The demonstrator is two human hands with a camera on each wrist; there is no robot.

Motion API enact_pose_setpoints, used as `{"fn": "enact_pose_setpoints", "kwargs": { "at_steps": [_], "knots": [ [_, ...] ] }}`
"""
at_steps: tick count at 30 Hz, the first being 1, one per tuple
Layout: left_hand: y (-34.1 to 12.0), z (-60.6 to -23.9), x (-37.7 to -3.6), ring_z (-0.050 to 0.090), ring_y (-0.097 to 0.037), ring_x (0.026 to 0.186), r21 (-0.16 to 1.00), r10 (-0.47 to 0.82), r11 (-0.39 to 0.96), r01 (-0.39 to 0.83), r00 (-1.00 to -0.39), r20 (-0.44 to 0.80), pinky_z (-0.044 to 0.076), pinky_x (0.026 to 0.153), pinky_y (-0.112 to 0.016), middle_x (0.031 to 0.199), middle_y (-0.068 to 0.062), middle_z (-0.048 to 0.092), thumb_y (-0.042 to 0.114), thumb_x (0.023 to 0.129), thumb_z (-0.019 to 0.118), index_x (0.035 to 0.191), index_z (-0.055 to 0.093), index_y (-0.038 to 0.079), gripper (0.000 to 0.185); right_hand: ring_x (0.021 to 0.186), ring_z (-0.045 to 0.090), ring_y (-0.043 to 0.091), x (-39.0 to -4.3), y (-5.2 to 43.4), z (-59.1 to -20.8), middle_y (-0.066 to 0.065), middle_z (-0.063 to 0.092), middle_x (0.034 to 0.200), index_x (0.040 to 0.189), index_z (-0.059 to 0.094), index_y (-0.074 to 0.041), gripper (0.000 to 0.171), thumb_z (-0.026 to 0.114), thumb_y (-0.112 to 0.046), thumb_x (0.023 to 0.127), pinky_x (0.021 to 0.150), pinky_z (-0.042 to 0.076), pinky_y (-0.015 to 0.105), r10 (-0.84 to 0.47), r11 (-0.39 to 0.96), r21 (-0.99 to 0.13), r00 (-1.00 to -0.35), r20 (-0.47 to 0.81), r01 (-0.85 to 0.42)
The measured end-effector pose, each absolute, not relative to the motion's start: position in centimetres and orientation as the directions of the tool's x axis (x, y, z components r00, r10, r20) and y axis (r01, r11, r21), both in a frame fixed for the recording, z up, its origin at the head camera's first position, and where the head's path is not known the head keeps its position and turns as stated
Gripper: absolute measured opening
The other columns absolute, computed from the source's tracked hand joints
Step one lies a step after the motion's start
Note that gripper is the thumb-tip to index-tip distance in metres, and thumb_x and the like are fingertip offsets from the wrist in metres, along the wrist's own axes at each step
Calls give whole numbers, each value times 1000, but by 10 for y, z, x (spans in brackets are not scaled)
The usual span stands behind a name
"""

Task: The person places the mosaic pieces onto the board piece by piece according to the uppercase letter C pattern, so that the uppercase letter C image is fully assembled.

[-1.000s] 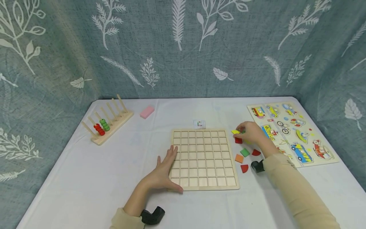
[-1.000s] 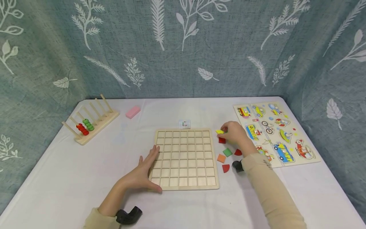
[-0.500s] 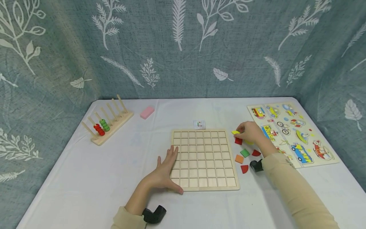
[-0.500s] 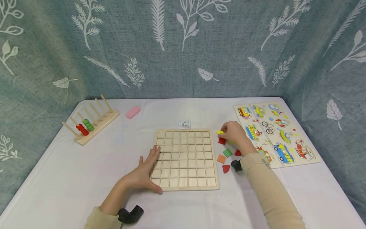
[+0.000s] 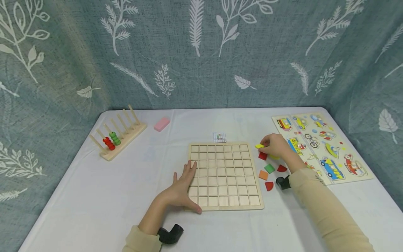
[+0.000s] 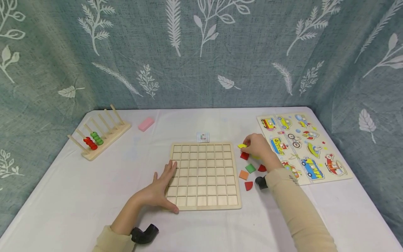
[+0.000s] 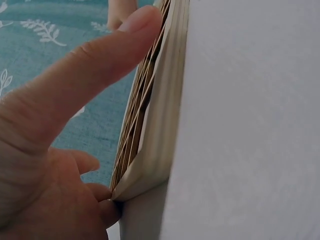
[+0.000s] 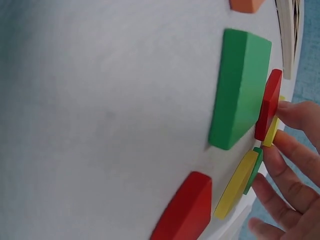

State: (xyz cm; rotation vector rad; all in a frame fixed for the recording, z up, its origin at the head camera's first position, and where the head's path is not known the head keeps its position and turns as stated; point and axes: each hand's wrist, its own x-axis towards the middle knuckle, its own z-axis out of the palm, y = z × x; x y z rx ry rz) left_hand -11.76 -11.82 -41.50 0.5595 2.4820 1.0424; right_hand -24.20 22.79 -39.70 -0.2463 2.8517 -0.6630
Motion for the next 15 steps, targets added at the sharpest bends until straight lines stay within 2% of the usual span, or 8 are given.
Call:
{"fn": "enact_pose_setpoints", "kwargs": {
  "at_steps": [15],
  "knots": [
    [-118, -415, -118, -14, -33, 136, 725, 483, 661, 194, -849, -213, -12, 102, -59, 149, -19, -13, 31, 48, 90, 145, -1, 0, 137, 85, 57, 27, -240, 229, -396, 16, 64, 92, 100, 66, 5, 30, 70, -18, 79, 74, 47, 40, -239, 861, -483, -965, -112, -157]
  ]
}}
